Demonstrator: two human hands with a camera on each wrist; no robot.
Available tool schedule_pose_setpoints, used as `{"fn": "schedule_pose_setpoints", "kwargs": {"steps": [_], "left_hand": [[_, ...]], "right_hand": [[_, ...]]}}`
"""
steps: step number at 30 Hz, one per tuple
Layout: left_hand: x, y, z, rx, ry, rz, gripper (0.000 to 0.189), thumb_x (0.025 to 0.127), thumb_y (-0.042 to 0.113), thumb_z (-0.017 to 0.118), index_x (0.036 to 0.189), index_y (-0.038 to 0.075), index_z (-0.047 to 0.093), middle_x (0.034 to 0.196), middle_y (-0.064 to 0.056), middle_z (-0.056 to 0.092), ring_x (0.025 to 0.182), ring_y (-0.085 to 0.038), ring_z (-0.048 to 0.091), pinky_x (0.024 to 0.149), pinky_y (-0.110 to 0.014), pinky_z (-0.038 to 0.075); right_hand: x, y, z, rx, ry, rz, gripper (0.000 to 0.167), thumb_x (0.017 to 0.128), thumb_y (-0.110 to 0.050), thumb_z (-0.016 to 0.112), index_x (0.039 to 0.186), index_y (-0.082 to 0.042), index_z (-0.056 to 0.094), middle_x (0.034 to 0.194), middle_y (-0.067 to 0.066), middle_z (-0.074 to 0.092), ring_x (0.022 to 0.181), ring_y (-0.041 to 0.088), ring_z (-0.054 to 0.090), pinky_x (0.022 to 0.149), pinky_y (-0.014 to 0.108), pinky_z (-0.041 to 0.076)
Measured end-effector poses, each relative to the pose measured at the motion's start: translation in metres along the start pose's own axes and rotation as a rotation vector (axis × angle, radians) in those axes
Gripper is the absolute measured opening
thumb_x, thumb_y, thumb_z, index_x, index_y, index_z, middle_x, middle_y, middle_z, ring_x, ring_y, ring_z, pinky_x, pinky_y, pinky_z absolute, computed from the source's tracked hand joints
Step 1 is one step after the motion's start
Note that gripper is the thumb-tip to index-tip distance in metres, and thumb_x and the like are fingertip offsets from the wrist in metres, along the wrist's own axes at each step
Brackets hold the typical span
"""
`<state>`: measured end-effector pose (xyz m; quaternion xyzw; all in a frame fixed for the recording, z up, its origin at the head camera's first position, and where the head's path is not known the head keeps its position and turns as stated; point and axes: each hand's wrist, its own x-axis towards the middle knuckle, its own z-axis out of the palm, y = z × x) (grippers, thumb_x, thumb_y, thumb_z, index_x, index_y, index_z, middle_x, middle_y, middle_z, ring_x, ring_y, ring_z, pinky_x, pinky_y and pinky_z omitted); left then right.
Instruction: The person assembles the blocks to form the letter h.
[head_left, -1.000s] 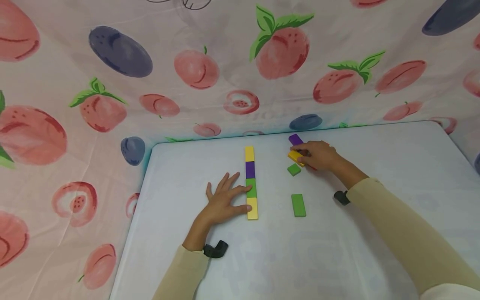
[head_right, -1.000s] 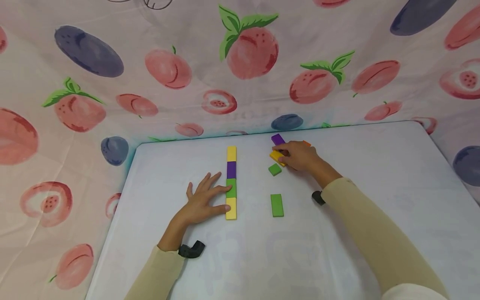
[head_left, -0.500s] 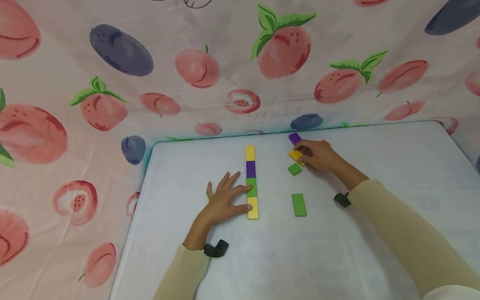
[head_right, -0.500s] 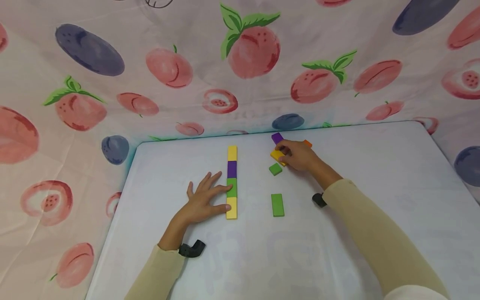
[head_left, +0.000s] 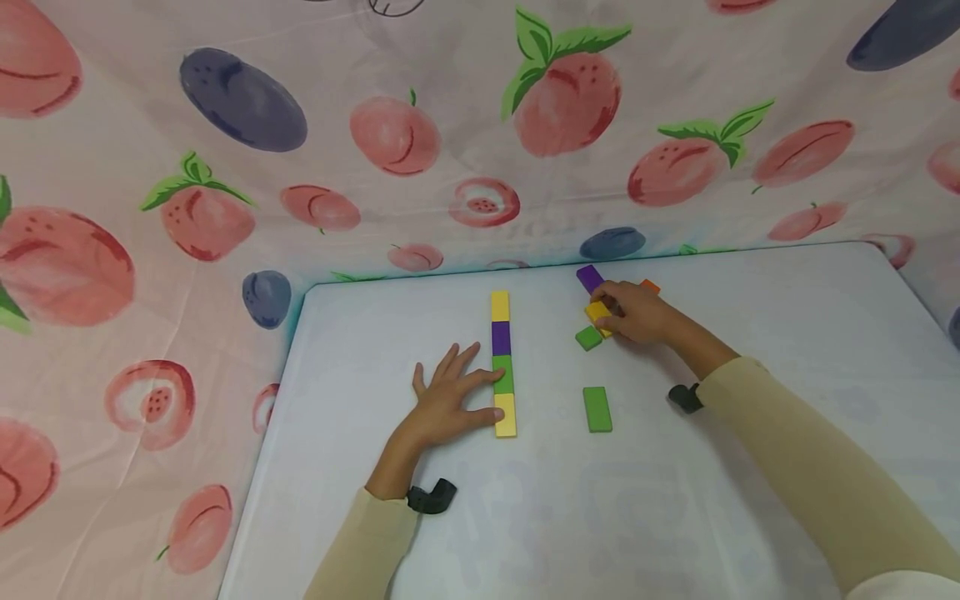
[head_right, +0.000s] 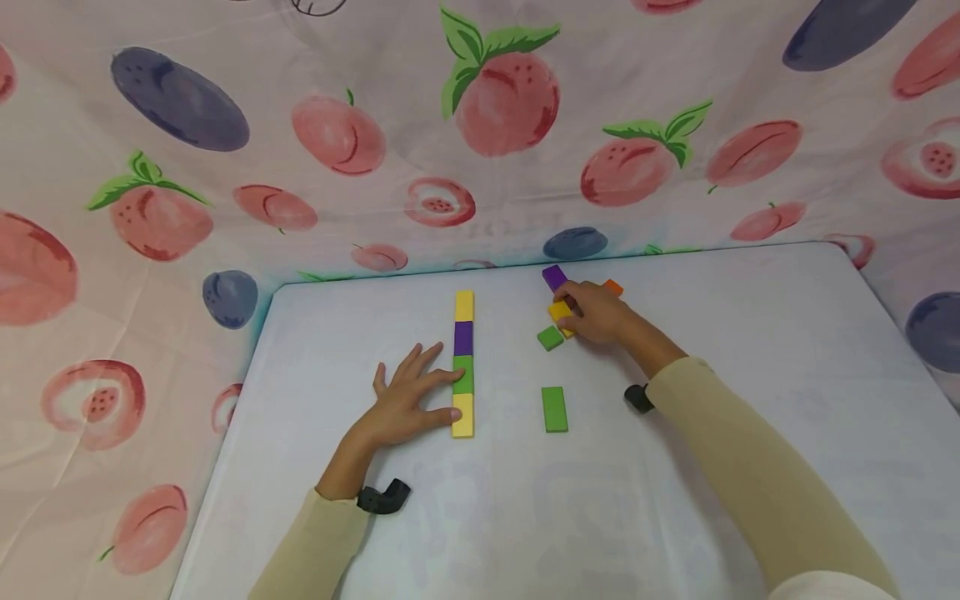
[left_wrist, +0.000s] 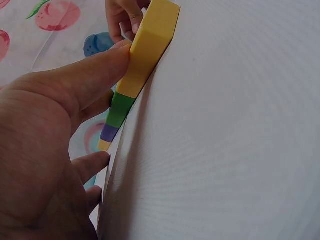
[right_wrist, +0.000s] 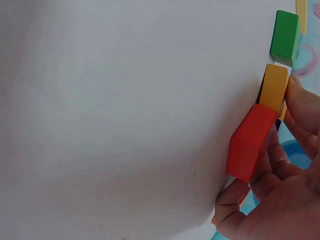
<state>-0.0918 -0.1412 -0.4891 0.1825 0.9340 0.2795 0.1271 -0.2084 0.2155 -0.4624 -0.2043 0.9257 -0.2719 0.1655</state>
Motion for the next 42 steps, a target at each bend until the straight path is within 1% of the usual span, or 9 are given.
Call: {"fn": "schedule_pose_setpoints", "kwargs": {"steps": [5,10,16,19,21,25,28,36,42], "left_hand": [[0.0,0.0,-0.001,0.003,-0.001,0.0,0.059,0.087,0.057,0.072,0.142,0.04,0.059,0.172,0.001,0.021,0.161,-0.029,0.004,0.113,-0.077,-0.012],[0.0,0.0,-0.001,-0.002,-0.012,-0.005,0.059,0.088,0.058,0.071,0.143,0.041,0.058,0.172,0.001,0.019,0.161,-0.029,0.002,0.113,-0.077,-0.014],[0.0,-0.001,-0.001,-0.007,-0.015,-0.004,0.06,0.088,0.058,0.071,0.143,0.04,0.058,0.172,0.002,0.018,0.161,-0.028,0.002,0.113,-0.076,-0.014],[0.0,-0.001,-0.001,-0.008,-0.014,-0.004,0.06,0.088,0.059,0.07,0.143,0.04,0.058,0.172,0.002,0.018,0.161,-0.029,0.002,0.113,-0.077,-0.014],[0.0,-0.001,-0.001,-0.009,-0.015,-0.002,0.06,0.088,0.059,0.07,0.143,0.04,0.058,0.172,0.001,0.018,0.161,-0.03,0.002,0.113,-0.077,-0.014],[0.0,-0.001,-0.001,-0.014,-0.015,-0.002,0.059,0.088,0.058,0.07,0.143,0.039,0.058,0.172,0.001,0.019,0.161,-0.03,0.002,0.112,-0.077,-0.014],[0.0,0.0,-0.001,-0.016,-0.015,-0.002,0.06,0.088,0.059,0.07,0.143,0.04,0.058,0.172,0.001,0.018,0.161,-0.03,0.002,0.112,-0.077,-0.014],[0.001,-0.001,0.0,-0.006,-0.018,-0.009,0.06,0.088,0.06,0.07,0.143,0.041,0.057,0.173,0.003,0.017,0.161,-0.028,0.001,0.113,-0.076,-0.015],[0.0,0.0,0.0,-0.007,-0.014,-0.003,0.059,0.087,0.06,0.07,0.143,0.041,0.058,0.172,0.003,0.018,0.161,-0.029,0.001,0.113,-0.077,-0.014]], "right_hand": [[-0.003,0.003,0.0,0.049,0.014,0.08,0.038,0.099,-0.022,0.068,0.129,-0.006,0.05,0.127,0.024,0.063,0.114,0.037,0.06,0.1,0.056,0.05],[-0.01,0.005,0.001,0.117,0.11,0.153,0.038,0.094,-0.026,0.075,0.123,-0.012,0.054,0.124,0.023,0.066,0.119,0.038,0.06,0.1,0.058,0.05],[-0.019,0.001,0.003,0.16,0.257,0.131,0.033,0.091,-0.022,0.079,0.118,-0.013,0.062,0.116,0.016,0.07,0.109,0.033,0.061,0.095,0.051,0.054],[-0.024,-0.002,0.004,0.178,0.307,0.114,0.031,0.091,-0.021,0.079,0.117,-0.013,0.064,0.115,0.014,0.071,0.108,0.031,0.064,0.092,0.047,0.057],[-0.028,-0.004,0.004,0.193,0.322,0.1,0.029,0.092,-0.022,0.078,0.117,-0.013,0.065,0.114,0.013,0.071,0.106,0.03,0.066,0.088,0.04,0.059],[-0.036,-0.01,0.005,0.271,0.312,0.09,0.027,0.093,-0.022,0.076,0.117,-0.013,0.067,0.116,0.012,0.069,0.103,0.028,0.067,0.078,0.021,0.057],[-0.042,-0.015,0.006,0.321,0.271,0.099,0.029,0.094,-0.023,0.076,0.12,-0.014,0.066,0.118,0.011,0.068,0.106,0.027,0.067,0.076,0.015,0.055],[-0.055,-0.024,0.01,0.447,0.123,0.195,0.035,0.096,-0.024,0.073,0.128,-0.015,0.062,0.131,0.011,0.065,0.122,0.029,0.063,0.091,0.025,0.058],[-0.061,-0.025,0.017,0.467,0.095,0.227,0.037,0.095,-0.029,0.074,0.129,-0.019,0.064,0.13,0.008,0.063,0.12,0.027,0.056,0.091,0.025,0.055]]}}
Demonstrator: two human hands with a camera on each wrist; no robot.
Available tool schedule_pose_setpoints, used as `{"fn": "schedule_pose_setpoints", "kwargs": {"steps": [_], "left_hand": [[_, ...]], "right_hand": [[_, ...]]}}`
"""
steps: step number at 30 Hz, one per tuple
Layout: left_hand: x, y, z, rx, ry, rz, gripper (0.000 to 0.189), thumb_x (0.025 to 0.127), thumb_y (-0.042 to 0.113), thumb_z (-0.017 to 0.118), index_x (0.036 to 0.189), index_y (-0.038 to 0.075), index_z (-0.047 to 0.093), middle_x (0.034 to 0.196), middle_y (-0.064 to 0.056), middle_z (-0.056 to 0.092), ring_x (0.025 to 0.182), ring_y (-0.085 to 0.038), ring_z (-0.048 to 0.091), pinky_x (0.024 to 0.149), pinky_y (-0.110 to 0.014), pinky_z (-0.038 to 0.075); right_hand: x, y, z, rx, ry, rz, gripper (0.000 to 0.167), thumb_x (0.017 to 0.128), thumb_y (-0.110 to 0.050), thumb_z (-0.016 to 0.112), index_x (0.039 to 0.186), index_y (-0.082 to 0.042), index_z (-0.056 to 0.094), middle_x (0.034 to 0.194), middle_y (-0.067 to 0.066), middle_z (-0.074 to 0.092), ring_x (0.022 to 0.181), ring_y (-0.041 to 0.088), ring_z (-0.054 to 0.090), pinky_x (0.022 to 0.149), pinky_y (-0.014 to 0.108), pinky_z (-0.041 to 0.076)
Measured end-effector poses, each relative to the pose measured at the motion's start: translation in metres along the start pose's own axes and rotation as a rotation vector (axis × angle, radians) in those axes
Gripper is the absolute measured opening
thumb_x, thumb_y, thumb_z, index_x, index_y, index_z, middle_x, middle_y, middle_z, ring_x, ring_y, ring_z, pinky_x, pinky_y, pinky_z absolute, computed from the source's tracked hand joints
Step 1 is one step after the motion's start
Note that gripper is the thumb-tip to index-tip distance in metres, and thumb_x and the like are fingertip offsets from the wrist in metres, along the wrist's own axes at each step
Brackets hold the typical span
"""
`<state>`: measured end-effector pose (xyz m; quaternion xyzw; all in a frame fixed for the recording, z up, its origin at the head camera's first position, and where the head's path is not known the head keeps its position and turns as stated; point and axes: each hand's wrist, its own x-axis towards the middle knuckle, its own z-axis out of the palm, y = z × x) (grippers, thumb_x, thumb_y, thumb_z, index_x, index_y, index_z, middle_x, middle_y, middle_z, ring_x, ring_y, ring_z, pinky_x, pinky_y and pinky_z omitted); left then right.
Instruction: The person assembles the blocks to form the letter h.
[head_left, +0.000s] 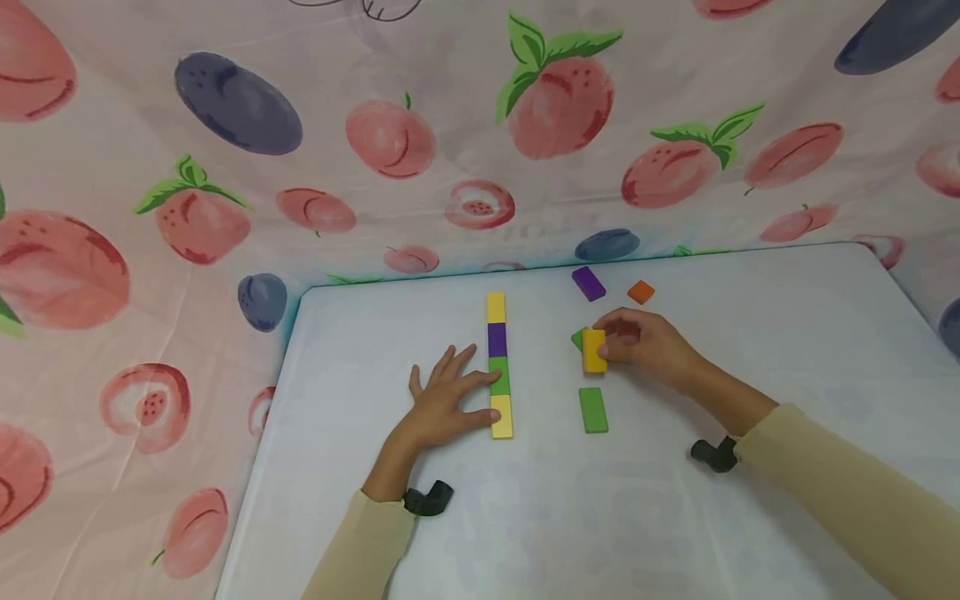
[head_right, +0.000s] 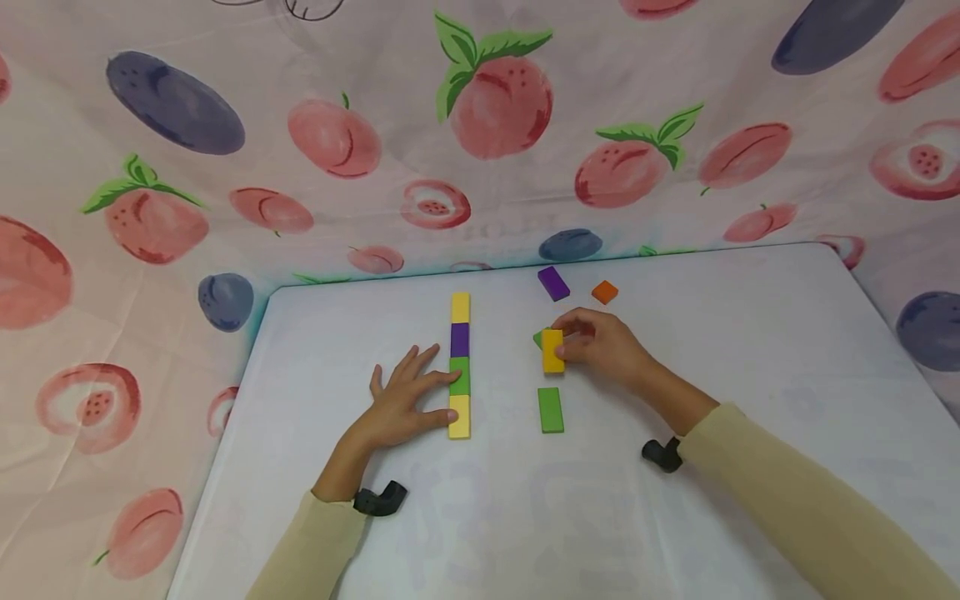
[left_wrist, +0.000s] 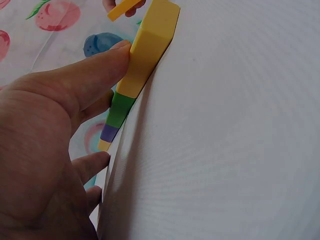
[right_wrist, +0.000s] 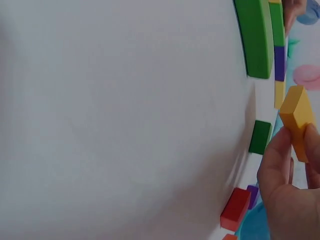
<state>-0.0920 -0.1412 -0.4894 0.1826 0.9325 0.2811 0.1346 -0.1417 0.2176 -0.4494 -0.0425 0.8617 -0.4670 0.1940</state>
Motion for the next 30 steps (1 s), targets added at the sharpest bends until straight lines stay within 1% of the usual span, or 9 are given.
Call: {"fn": "schedule_pose_setpoints", "kwargs": {"steps": [6,10,14,17,20,25,30], "left_hand": [[0.001,-0.001,0.001,0.005,-0.006,-0.008,0.06,0.088,0.06,0.07,0.143,0.042,0.057,0.173,0.003,0.017,0.161,-0.028,0.0,0.113,-0.076,-0.014],[0.0,-0.001,0.001,0.004,-0.005,-0.007,0.06,0.088,0.059,0.071,0.143,0.042,0.057,0.172,0.003,0.017,0.161,-0.028,0.0,0.113,-0.076,-0.014],[0.0,-0.001,0.001,0.003,0.003,0.002,0.06,0.087,0.059,0.071,0.143,0.041,0.058,0.172,0.002,0.018,0.161,-0.029,0.002,0.113,-0.077,-0.013],[0.0,0.0,0.001,0.001,0.005,0.004,0.059,0.087,0.059,0.071,0.143,0.041,0.058,0.172,0.002,0.019,0.161,-0.03,0.002,0.113,-0.077,-0.013],[0.0,0.001,0.0,-0.004,0.002,0.002,0.059,0.087,0.058,0.071,0.142,0.041,0.058,0.172,0.002,0.019,0.161,-0.03,0.002,0.113,-0.077,-0.014],[0.001,0.0,0.0,0.004,-0.003,-0.002,0.059,0.088,0.059,0.07,0.143,0.041,0.058,0.172,0.002,0.018,0.161,-0.028,0.002,0.113,-0.076,-0.014],[0.001,-0.001,0.001,0.006,-0.005,-0.004,0.06,0.088,0.06,0.07,0.144,0.041,0.057,0.172,0.003,0.017,0.161,-0.027,0.001,0.113,-0.076,-0.014]], "right_hand": [[-0.002,0.0,0.01,0.006,-0.004,0.051,0.038,0.094,-0.03,0.074,0.129,-0.02,0.064,0.126,0.012,0.069,0.115,0.028,0.064,0.09,0.028,0.057],[-0.001,-0.001,0.016,0.025,-0.02,0.083,0.041,0.094,-0.028,0.074,0.132,-0.017,0.063,0.128,0.014,0.069,0.115,0.028,0.066,0.09,0.027,0.058],[0.002,0.0,0.018,0.066,-0.041,0.104,0.044,0.093,-0.023,0.075,0.134,-0.013,0.06,0.132,0.016,0.067,0.117,0.029,0.066,0.091,0.029,0.059],[0.004,0.001,0.018,0.092,-0.054,0.099,0.045,0.093,-0.019,0.075,0.134,-0.01,0.059,0.138,0.018,0.064,0.12,0.031,0.064,0.091,0.031,0.059],[0.005,0.002,0.018,0.102,-0.059,0.084,0.043,0.093,-0.016,0.075,0.133,-0.009,0.061,0.14,0.018,0.062,0.121,0.031,0.062,0.09,0.029,0.06],[0.004,0.005,0.019,0.097,-0.066,0.067,0.042,0.093,-0.015,0.075,0.131,-0.007,0.062,0.133,0.017,0.064,0.117,0.03,0.061,0.087,0.027,0.06],[0.005,0.006,0.019,0.01,-0.04,0.033,0.039,0.092,-0.02,0.075,0.129,-0.01,0.065,0.126,0.013,0.068,0.118,0.027,0.059,0.089,0.027,0.056]]}}
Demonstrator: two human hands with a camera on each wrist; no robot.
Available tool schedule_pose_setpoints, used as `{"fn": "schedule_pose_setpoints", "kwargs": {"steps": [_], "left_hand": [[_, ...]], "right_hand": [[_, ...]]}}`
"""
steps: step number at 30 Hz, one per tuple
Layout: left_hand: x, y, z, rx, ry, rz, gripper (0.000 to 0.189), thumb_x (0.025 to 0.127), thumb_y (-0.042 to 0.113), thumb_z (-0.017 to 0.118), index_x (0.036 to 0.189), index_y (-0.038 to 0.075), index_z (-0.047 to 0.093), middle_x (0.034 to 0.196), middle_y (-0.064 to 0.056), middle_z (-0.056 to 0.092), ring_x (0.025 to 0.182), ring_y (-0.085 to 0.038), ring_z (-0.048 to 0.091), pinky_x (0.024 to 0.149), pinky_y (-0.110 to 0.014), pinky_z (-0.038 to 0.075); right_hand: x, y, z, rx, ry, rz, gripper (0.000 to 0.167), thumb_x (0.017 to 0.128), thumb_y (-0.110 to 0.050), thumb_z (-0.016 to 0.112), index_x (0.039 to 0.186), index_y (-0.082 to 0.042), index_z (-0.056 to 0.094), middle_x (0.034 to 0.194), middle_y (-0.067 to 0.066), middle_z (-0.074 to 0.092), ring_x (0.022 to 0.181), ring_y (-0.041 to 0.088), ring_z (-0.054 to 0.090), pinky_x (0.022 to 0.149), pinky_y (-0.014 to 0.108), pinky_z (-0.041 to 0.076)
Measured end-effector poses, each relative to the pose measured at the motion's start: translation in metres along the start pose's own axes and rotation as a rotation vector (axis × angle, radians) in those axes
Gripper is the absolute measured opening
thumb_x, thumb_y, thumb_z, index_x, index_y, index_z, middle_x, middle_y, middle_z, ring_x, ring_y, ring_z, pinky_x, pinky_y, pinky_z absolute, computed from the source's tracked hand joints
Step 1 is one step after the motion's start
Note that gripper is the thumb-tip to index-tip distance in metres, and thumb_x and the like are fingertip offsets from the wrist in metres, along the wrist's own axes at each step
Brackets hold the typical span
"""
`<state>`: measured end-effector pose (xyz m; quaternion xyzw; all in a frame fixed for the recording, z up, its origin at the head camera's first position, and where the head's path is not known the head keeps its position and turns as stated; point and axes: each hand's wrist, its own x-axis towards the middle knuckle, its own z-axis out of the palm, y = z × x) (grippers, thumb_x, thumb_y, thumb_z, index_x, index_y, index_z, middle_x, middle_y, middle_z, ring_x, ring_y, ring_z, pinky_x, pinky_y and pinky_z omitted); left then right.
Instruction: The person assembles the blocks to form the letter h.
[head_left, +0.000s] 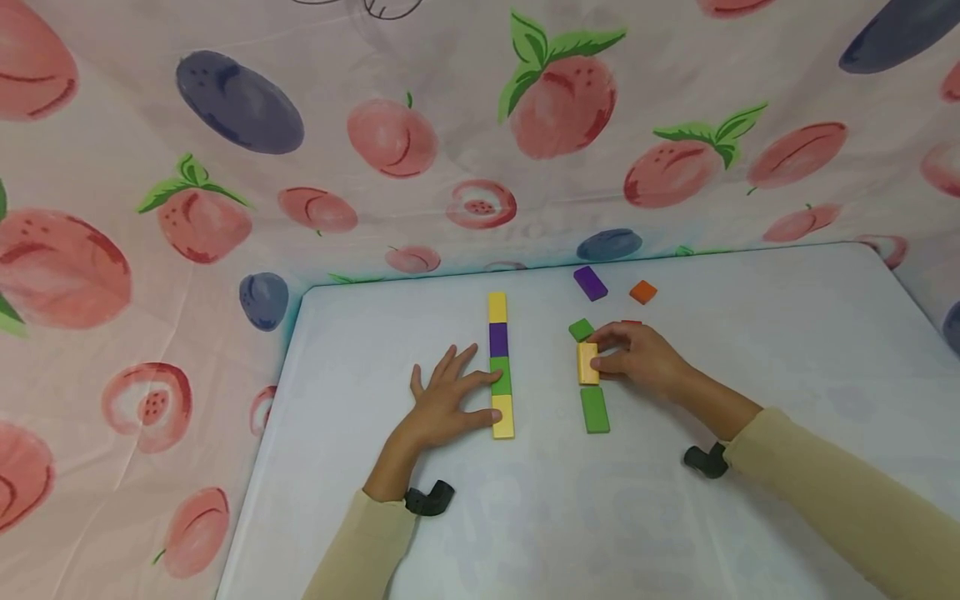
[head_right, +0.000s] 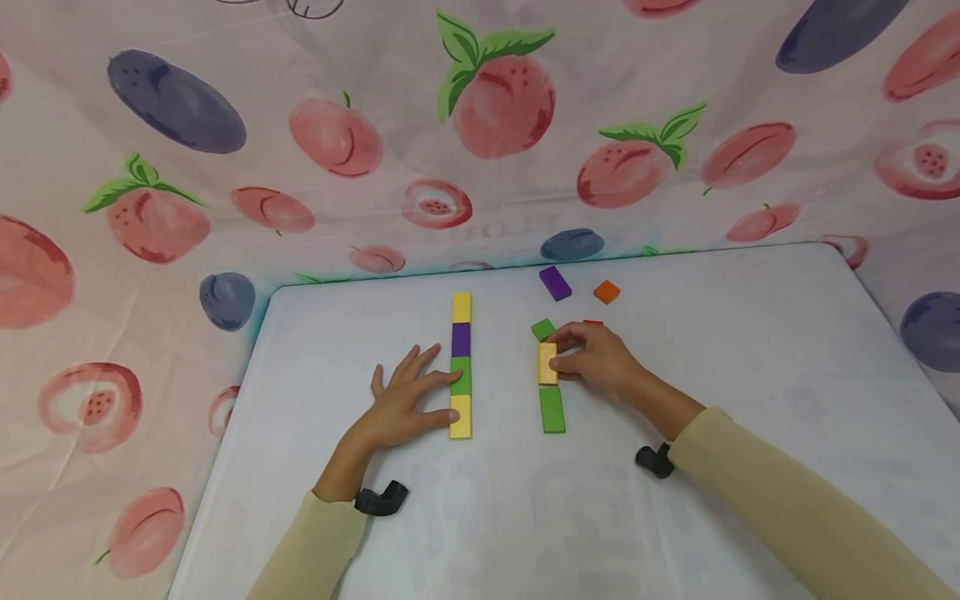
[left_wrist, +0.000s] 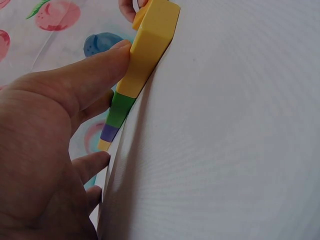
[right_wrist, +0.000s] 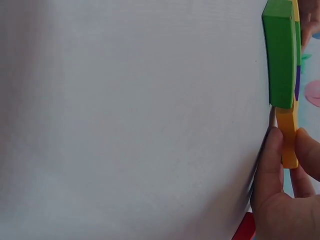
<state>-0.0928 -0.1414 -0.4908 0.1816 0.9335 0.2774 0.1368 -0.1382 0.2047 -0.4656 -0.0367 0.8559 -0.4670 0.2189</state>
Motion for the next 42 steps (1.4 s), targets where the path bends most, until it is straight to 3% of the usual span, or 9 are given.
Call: {"fn": "schedule_pose_setpoints", "kwargs": {"steps": [13,22,31,42], "left_hand": [[-0.0001,-0.0006,0.0002,-0.008,0.008,0.008,0.06,0.088,0.059,0.071,0.144,0.042,0.057,0.172,0.004,0.017,0.161,-0.026,0.001,0.113,-0.076,-0.015],[0.0008,0.0,-0.0005,-0.012,0.006,0.01,0.059,0.088,0.058,0.07,0.143,0.041,0.058,0.172,0.003,0.017,0.161,-0.027,0.002,0.113,-0.076,-0.015],[0.0003,0.0011,-0.0011,-0.013,0.008,0.008,0.059,0.088,0.058,0.071,0.143,0.042,0.057,0.172,0.004,0.018,0.161,-0.027,0.001,0.113,-0.076,-0.014],[-0.0008,0.0003,-0.0004,-0.011,0.016,0.017,0.059,0.087,0.058,0.072,0.142,0.041,0.059,0.172,0.002,0.02,0.161,-0.029,0.003,0.112,-0.077,-0.013]], "right_hand": [[0.0008,-0.0031,0.0014,-0.222,0.069,-0.054,0.036,0.093,-0.022,0.076,0.127,-0.013,0.069,0.117,0.007,0.072,0.098,0.022,0.062,0.082,0.03,0.051],[-0.0004,-0.0071,0.0003,-0.239,0.021,-0.029,0.039,0.094,-0.023,0.075,0.131,-0.011,0.068,0.104,0.006,0.066,0.089,0.021,0.058,0.075,0.029,0.053],[0.003,-0.0035,-0.0066,-0.246,-0.036,-0.007,0.051,0.09,-0.03,0.079,0.136,-0.012,0.066,0.12,0.007,0.067,0.098,0.02,0.064,0.089,0.037,0.054],[0.0029,0.0012,-0.0058,-0.221,-0.042,-0.028,0.049,0.088,-0.028,0.081,0.132,-0.01,0.067,0.117,0.007,0.066,0.097,0.02,0.064,0.086,0.03,0.051]]}}
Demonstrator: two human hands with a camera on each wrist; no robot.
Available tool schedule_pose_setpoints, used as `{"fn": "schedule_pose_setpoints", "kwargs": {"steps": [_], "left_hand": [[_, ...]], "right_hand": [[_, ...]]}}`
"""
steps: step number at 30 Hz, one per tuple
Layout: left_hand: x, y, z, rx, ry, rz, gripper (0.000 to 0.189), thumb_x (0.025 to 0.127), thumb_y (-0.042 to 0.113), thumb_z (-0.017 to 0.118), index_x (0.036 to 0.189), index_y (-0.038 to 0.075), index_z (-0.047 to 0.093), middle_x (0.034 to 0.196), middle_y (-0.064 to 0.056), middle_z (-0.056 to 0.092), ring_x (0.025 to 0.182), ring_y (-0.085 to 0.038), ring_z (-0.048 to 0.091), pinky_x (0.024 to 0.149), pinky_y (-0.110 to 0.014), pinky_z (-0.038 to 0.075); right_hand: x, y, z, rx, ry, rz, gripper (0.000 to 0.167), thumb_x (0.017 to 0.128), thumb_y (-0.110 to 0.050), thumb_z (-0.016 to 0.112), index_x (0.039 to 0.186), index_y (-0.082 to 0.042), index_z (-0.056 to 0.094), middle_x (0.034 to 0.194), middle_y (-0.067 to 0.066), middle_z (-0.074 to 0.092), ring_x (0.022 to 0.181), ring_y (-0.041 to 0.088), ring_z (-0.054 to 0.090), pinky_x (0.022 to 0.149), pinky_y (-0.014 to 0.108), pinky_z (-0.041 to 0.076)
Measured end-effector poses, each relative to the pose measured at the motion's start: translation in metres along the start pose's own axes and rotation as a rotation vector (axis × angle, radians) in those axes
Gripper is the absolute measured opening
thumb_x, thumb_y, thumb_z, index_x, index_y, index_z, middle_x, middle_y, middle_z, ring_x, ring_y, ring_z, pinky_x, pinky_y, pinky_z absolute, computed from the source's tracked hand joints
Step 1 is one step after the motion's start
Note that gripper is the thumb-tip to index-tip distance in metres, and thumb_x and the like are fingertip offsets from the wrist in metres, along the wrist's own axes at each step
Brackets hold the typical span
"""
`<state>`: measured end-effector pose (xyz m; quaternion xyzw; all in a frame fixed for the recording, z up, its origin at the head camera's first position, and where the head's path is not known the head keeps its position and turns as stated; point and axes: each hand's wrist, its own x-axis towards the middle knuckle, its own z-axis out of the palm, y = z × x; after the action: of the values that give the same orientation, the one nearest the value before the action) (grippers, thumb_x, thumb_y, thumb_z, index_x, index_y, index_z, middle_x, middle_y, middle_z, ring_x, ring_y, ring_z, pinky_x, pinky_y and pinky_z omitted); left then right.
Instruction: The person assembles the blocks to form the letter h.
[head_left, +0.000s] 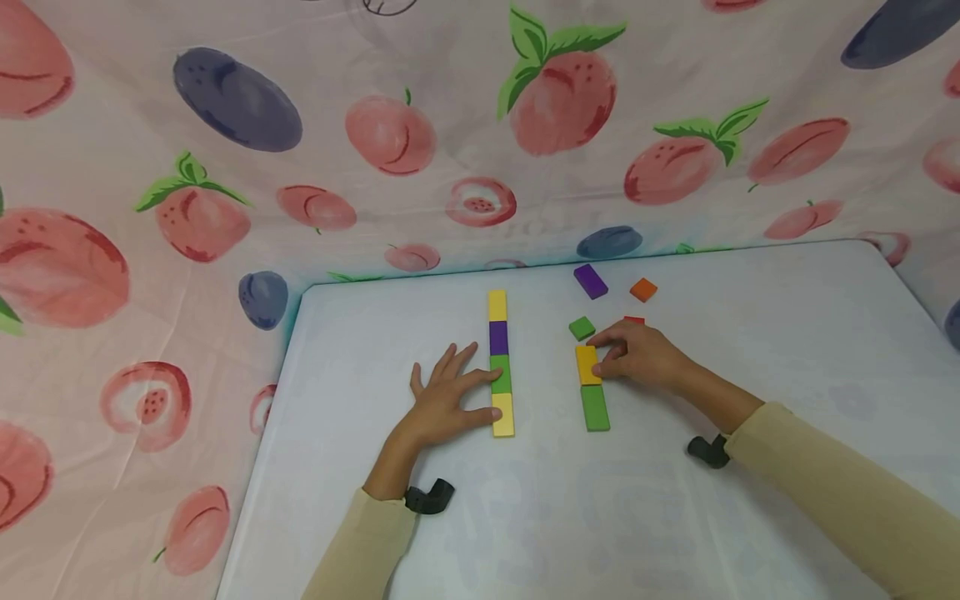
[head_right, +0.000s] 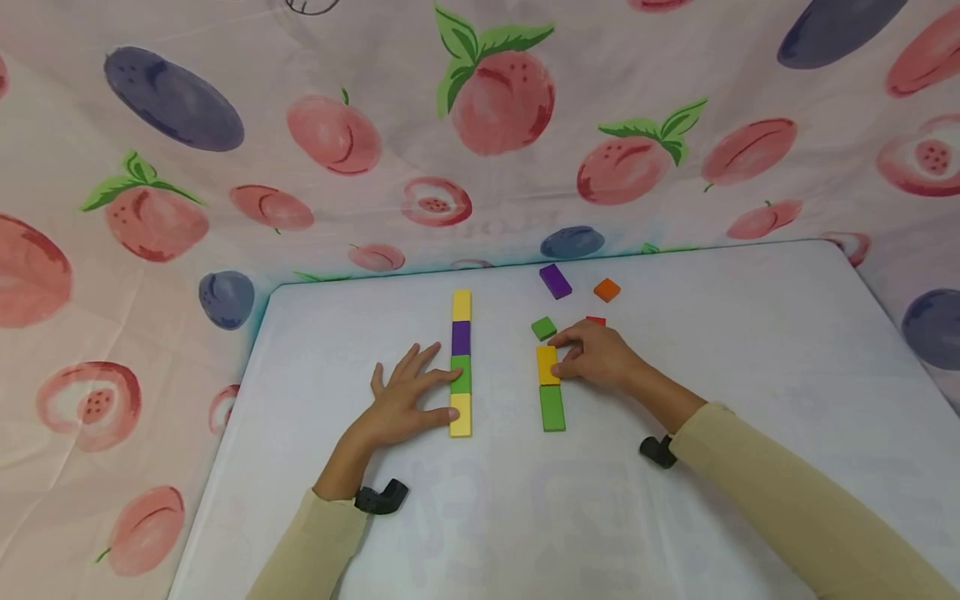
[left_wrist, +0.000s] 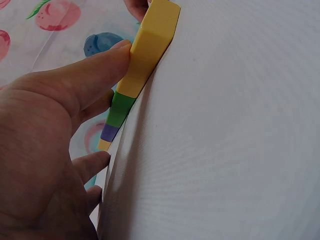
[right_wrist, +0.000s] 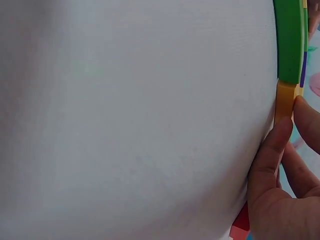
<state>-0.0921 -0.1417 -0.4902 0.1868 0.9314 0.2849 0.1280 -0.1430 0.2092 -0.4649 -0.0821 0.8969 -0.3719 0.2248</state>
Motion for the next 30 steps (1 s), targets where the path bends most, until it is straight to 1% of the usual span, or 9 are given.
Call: {"fn": "schedule_pose_setpoints", "kwargs": {"steps": [7,15,24,30], "left_hand": [[0.0013,-0.0014,0.0003,0.005,-0.025,-0.021,0.06,0.088,0.059,0.071,0.144,0.043,0.056,0.172,0.006,0.016,0.161,-0.025,-0.001,0.114,-0.075,-0.015],[0.001,-0.0014,0.0004,0.001,-0.016,-0.021,0.059,0.088,0.059,0.071,0.143,0.043,0.058,0.172,0.006,0.017,0.161,-0.025,0.0,0.114,-0.075,-0.015],[0.0006,-0.001,0.0002,-0.003,-0.014,-0.022,0.059,0.087,0.059,0.071,0.142,0.044,0.057,0.172,0.006,0.017,0.161,-0.024,0.0,0.114,-0.074,-0.015],[0.0005,-0.0017,0.0007,-0.001,-0.012,-0.02,0.059,0.087,0.059,0.071,0.142,0.044,0.058,0.172,0.006,0.018,0.161,-0.025,0.0,0.114,-0.075,-0.014]], "right_hand": [[-0.0007,-0.0011,0.0004,-0.006,0.001,0.01,0.048,0.088,-0.027,0.081,0.132,-0.011,0.067,0.116,0.007,0.066,0.097,0.02,0.063,0.085,0.03,0.051],[0.0012,0.0015,0.0006,-0.017,-0.001,0.001,0.049,0.088,-0.028,0.081,0.132,-0.011,0.068,0.117,0.007,0.064,0.097,0.02,0.062,0.085,0.03,0.051],[0.0012,0.0013,0.0011,-0.02,0.0,-0.003,0.049,0.087,-0.027,0.082,0.131,-0.011,0.068,0.114,0.007,0.064,0.096,0.02,0.061,0.083,0.03,0.051],[0.0017,0.0022,0.0011,-0.023,-0.003,-0.008,0.049,0.087,-0.028,0.082,0.13,-0.011,0.069,0.116,0.006,0.064,0.096,0.019,0.062,0.084,0.03,0.051]]}}
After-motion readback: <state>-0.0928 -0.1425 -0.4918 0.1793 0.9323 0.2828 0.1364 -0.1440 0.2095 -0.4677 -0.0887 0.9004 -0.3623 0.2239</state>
